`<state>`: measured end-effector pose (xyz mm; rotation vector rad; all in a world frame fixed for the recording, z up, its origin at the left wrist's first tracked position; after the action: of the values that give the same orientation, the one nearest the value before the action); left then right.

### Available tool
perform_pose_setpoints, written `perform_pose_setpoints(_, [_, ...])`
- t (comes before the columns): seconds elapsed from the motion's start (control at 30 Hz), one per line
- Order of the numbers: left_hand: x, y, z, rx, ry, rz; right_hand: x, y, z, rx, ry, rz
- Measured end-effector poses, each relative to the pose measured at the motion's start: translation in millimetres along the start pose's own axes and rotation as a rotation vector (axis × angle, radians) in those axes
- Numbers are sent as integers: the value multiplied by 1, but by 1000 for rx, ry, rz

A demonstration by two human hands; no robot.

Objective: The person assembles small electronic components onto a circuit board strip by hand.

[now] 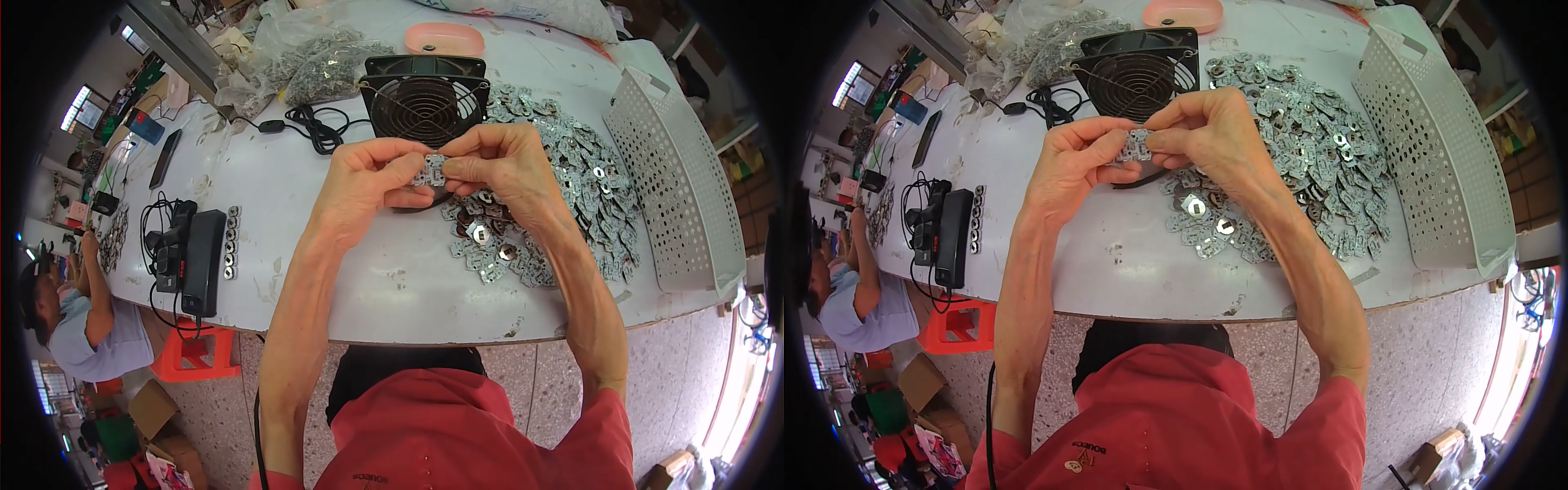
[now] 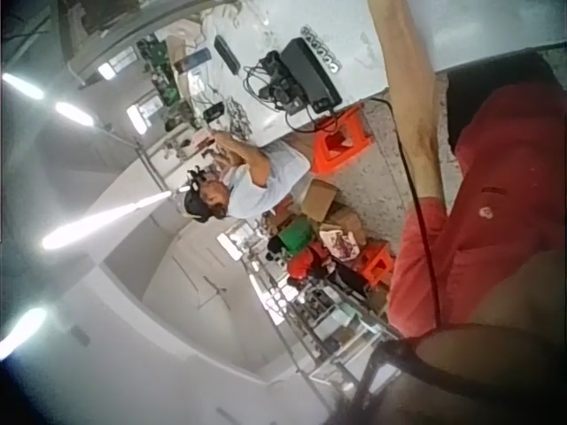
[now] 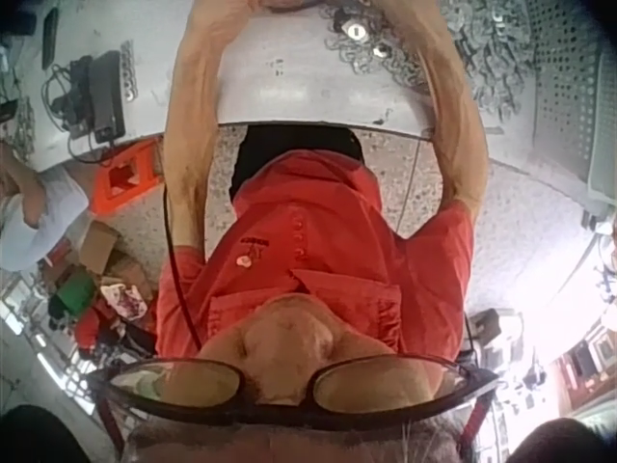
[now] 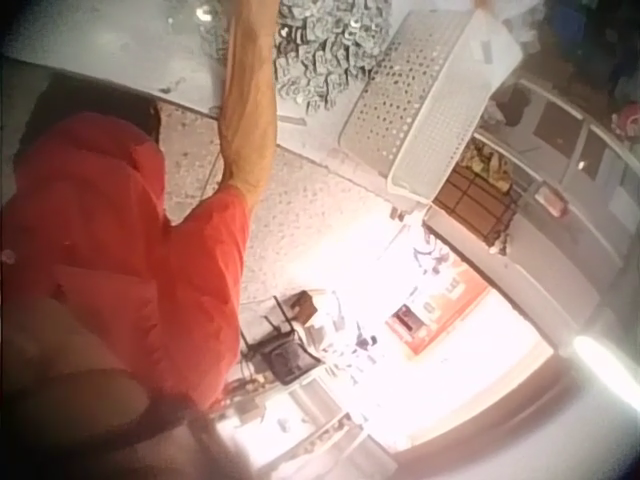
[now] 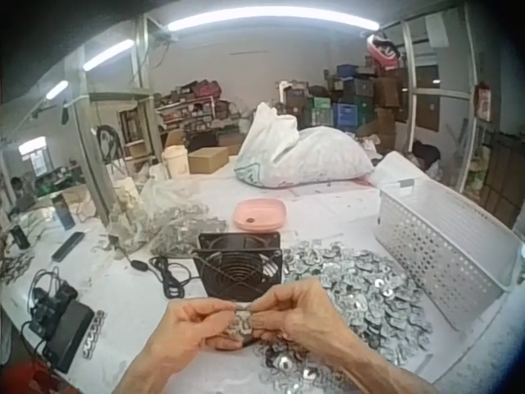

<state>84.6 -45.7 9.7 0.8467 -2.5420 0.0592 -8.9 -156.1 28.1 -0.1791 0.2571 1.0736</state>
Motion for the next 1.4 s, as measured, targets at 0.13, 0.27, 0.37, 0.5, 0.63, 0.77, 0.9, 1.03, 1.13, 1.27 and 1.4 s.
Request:
perform_pose_setpoints(0.13, [0,1,-4,49,41,5,3,0,-3,23,-11,11])
perform_pose_setpoints(0.27, [-10,-2,-8,149,-71,-47,5,-1,-5,21,4,-1])
perform_pose_setpoints(0.37, [-12,0,-8,193,-74,-61,10,0,-6,39,-10,6])
perform_pose_setpoints(0.5, [-14,-1,-4,174,-21,-64,12,-2,-15,112,-175,16])
perform_pose_setpoints(0.63, [-11,-3,2,67,179,-5,16,-1,-19,169,-305,41])
perform_pose_setpoints(0.77, [-14,-3,-3,122,132,-49,11,-2,-12,94,-257,0])
perform_pose_setpoints(0.9, [-7,-4,-4,201,-2,-12,4,-1,-14,113,-128,-33])
perform_pose_setpoints(1.03, [-3,0,-11,305,-97,13,6,-2,-16,129,-142,-19])
perform_pose_setpoints(1.13, [3,3,-16,375,-190,14,5,-1,-16,131,-83,-18])
perform_pose_setpoints(1.27, [5,8,-20,540,-368,-25,7,-2,-16,123,-89,-7])
perform_pose_setpoints(1.4, [5,8,-19,649,-458,-37,8,-3,-17,122,-59,-35])
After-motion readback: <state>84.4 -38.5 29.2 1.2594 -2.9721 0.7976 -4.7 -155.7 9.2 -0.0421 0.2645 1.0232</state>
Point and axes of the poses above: each hand's wrist, its own y-axis away from the middle knuckle, its own x-axis out of the palm, z = x × y, the point moved 8 cm from there along -y, towards the middle knuckle, and after that the axes turned 15 degrees about y, right-handed, at the moved point
